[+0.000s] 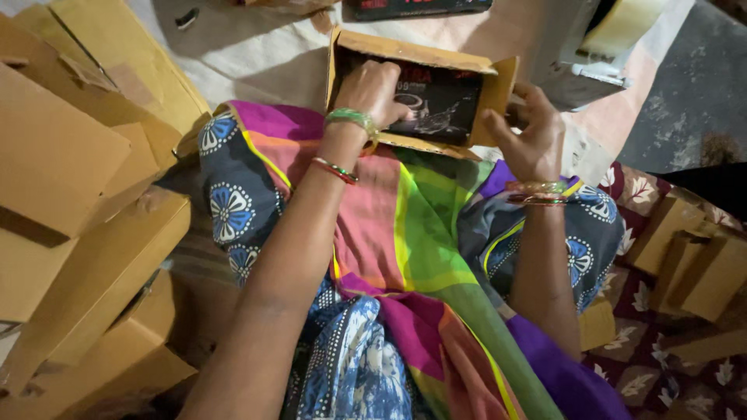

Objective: The person places smartwatch boxes into small cardboard shipping boxes, closes the flaps, and seals them with clear packing tape. The person repeats this process for multiple units, handling the boxes and tape dispenser by hand.

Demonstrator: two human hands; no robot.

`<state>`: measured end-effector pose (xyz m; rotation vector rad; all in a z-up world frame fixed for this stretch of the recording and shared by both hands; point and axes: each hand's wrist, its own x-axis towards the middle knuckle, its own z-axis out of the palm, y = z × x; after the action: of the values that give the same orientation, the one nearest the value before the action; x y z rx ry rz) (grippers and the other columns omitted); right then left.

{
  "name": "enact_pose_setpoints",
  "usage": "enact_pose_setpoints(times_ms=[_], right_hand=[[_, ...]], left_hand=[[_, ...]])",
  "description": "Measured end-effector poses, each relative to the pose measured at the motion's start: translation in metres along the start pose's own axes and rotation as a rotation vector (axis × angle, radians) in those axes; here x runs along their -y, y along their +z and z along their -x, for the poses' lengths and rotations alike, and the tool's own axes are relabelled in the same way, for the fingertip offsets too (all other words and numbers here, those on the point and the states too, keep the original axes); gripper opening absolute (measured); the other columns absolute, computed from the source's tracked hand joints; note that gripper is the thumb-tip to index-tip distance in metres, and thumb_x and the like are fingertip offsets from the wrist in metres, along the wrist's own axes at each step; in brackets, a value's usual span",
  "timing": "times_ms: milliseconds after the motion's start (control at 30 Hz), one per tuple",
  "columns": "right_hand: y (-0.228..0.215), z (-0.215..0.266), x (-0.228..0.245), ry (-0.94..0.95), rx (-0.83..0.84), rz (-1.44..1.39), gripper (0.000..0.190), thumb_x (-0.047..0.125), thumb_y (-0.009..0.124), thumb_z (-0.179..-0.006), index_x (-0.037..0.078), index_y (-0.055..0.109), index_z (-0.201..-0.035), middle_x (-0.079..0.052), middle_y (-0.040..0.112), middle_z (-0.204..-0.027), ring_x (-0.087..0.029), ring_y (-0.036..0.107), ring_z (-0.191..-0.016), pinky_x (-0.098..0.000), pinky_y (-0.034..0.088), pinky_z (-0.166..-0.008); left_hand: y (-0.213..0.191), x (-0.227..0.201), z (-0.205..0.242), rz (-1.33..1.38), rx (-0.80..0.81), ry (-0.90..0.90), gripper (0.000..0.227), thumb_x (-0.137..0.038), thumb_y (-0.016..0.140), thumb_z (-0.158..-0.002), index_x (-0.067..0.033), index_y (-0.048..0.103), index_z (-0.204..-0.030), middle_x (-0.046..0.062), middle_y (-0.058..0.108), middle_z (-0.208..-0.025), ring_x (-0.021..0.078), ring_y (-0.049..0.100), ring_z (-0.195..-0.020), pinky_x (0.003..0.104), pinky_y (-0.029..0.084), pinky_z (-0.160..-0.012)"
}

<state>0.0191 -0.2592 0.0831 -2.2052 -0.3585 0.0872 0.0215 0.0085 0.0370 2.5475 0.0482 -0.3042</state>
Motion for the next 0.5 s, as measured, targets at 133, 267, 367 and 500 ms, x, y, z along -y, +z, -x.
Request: enact_pose_setpoints(times_ms=[133,267,367,500], right_hand=[[0.008,0.000,0.010,-0.031,0.045,-0.186,0.055,0.022,0.084,-0.095,-0.005,0.058,-0.136,-0.020,0.073,-0.122,-0.018,0.073,-0.107,-0.0337,0.063,-0.088],[0.004,0.001,0.016,-0.072,0.046,0.017,0.066,0.029,0.087,-0.091,-0.005,0.057,-0.139,-0.017,0.072,-0.125,-0.022,0.074,-0.108,-0.0351,0.062,-0.085],[0.004,-0.001,0.019,-0.024,0.045,-0.042,0.066,0.026,0.086,-0.089,0.000,0.055,-0.141,-0.016,0.070,-0.131,-0.023,0.074,-0.102,-0.0338,0.063,-0.080],[0.011,-0.010,0.023,0.085,-0.036,-0.095,0.082,0.014,0.076,-0.077,0.016,0.040,-0.152,-0.015,0.056,-0.150,-0.027,0.070,-0.104,-0.0343,0.064,-0.075]], left_hand=[[-0.019,0.005,0.006,0.295,-0.344,0.312,0.039,-0.032,0.094,-0.077,-0.0023,0.077,-0.096,0.018,0.076,-0.095,0.0334,0.074,-0.089,0.042,0.058,-0.081],[-0.038,0.003,0.029,0.604,-0.374,0.164,0.024,-0.032,0.083,-0.085,-0.0127,0.077,-0.098,0.003,0.077,-0.094,0.0207,0.079,-0.091,0.035,0.062,-0.087],[-0.048,0.003,0.028,0.342,-0.647,0.369,0.019,-0.023,0.087,-0.082,-0.0115,0.076,-0.092,0.004,0.075,-0.099,0.0260,0.070,-0.105,0.040,0.055,-0.098],[-0.048,0.002,0.024,0.140,-0.717,0.518,0.019,-0.019,0.091,-0.078,-0.0129,0.075,-0.086,0.004,0.074,-0.102,0.0271,0.062,-0.112,0.042,0.047,-0.102]])
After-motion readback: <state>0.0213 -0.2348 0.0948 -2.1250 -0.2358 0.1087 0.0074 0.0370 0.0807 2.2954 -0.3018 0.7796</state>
